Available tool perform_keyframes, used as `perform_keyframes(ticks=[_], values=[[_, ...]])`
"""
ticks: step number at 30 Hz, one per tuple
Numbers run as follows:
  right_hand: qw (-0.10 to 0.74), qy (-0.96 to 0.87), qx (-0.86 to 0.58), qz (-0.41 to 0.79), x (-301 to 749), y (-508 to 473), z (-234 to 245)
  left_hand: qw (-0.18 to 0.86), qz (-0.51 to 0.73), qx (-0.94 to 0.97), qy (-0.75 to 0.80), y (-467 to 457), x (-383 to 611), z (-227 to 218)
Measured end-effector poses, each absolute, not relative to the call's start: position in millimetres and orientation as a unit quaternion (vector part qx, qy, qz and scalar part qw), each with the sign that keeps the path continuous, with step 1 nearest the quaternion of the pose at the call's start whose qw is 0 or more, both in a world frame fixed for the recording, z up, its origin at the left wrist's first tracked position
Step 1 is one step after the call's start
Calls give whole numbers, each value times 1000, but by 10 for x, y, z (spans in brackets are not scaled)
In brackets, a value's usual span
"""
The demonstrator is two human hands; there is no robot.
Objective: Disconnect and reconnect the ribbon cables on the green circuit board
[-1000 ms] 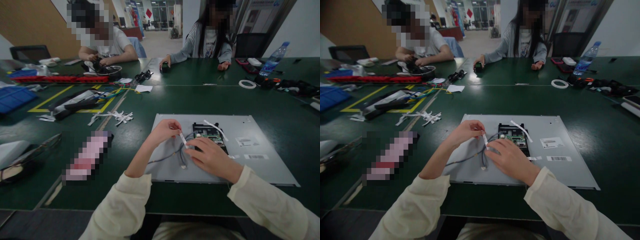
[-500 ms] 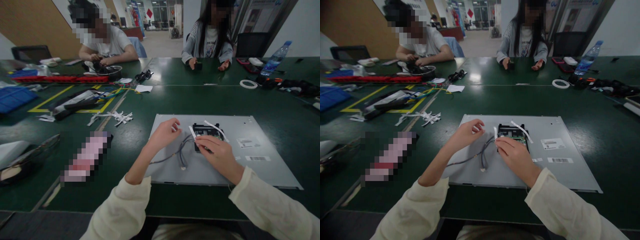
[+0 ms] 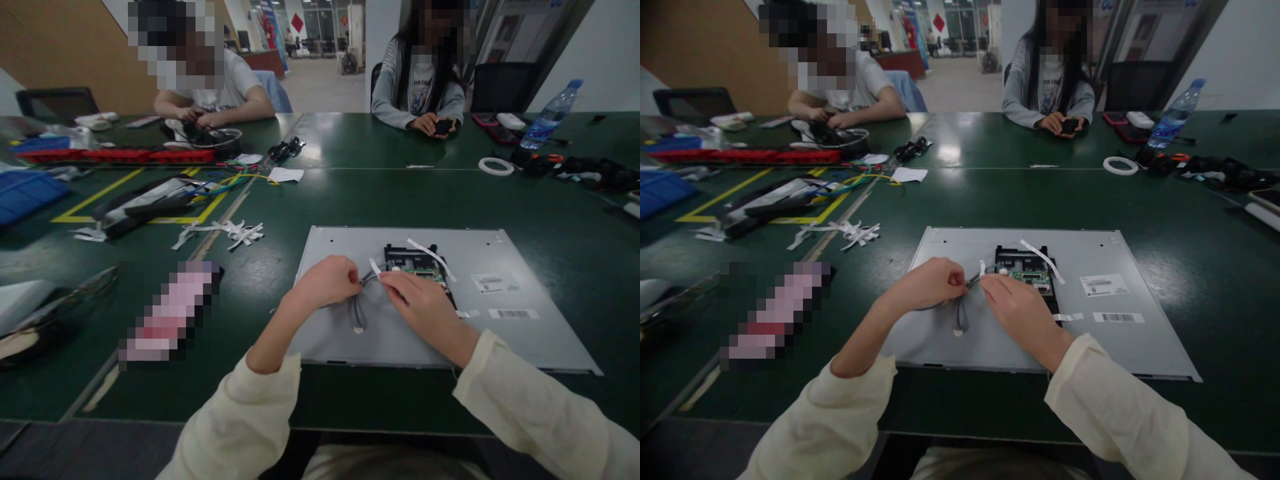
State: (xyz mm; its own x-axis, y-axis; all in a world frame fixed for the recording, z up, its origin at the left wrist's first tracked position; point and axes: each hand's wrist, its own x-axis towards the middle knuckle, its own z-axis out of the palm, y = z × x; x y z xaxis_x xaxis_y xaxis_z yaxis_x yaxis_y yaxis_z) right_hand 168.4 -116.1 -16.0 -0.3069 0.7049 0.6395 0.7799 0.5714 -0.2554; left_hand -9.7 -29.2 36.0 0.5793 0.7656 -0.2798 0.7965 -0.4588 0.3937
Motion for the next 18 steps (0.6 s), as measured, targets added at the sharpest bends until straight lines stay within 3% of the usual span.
perform_keyframes(ticks=[6,18], values=[[371,-807,-453,-80,1656,-1185,-82,294,-71,822,482,-300,-108,343],[275,-844,-448,-110,1556,-1217,-193,227,-61,828,509,-354,-77,429]])
